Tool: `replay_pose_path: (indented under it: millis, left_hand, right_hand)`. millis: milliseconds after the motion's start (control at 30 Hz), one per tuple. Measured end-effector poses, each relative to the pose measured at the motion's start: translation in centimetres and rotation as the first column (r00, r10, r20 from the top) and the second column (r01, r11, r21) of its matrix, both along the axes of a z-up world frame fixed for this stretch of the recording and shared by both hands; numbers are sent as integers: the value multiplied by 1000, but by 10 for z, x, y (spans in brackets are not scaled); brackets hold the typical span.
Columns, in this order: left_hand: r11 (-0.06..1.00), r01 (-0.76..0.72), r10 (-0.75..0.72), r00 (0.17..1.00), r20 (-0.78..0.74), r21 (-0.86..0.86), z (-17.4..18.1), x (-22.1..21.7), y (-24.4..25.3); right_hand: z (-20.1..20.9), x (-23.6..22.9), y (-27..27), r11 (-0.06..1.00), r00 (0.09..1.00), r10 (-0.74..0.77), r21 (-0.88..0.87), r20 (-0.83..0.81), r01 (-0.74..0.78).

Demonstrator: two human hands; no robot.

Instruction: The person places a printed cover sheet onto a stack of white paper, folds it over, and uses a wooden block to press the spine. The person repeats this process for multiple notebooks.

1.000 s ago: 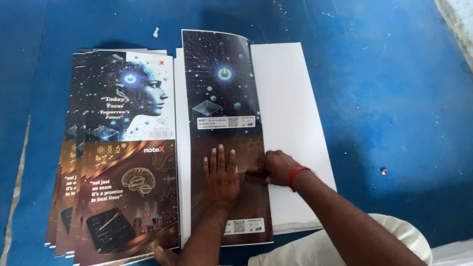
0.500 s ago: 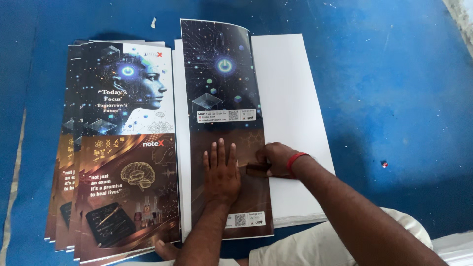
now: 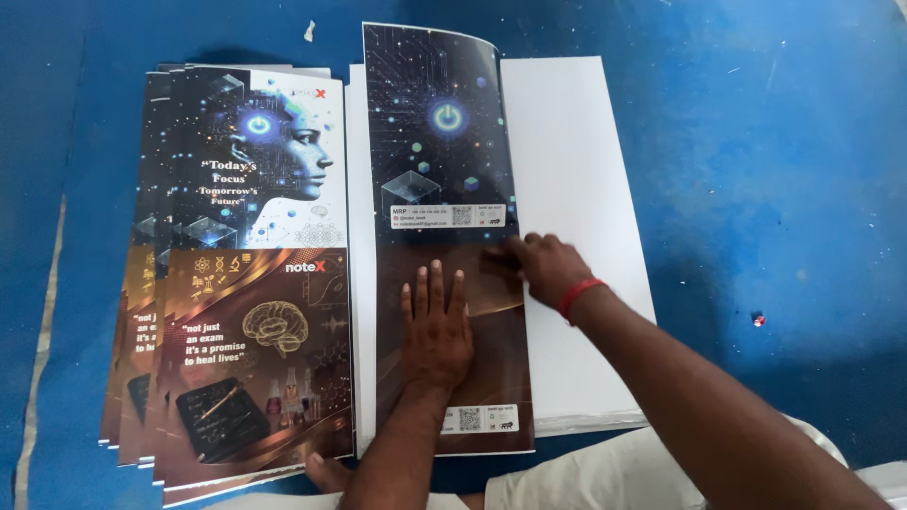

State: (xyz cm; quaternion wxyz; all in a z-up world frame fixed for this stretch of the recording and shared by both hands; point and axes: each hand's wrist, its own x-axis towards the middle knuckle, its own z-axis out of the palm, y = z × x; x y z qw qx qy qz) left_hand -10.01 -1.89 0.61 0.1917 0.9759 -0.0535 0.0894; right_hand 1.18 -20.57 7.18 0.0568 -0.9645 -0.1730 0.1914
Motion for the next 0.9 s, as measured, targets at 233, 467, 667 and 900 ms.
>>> replay_pose_path:
  millis: [233,467,667,900]
  left_hand:
    - [1000,3,-3,1000,0,-15,4,1,0]
    - [1000,-2,1,1000,9,9,0,-1,0]
    - [1000,-4,4,1000,21,-5,-2,-1,-1]
    - [1000,-6,6,1000,23,-20,-5,-1,-2]
  right_hand:
    - [-11,40,-9,995,964,63,53,257,-80]
    - [11,42,-17,996,990,-65,73,122,56]
    - [2,35,-17,995,991,-37,-83,127,48]
    - [11,55,-8,962,992,113,-244,-51,-122]
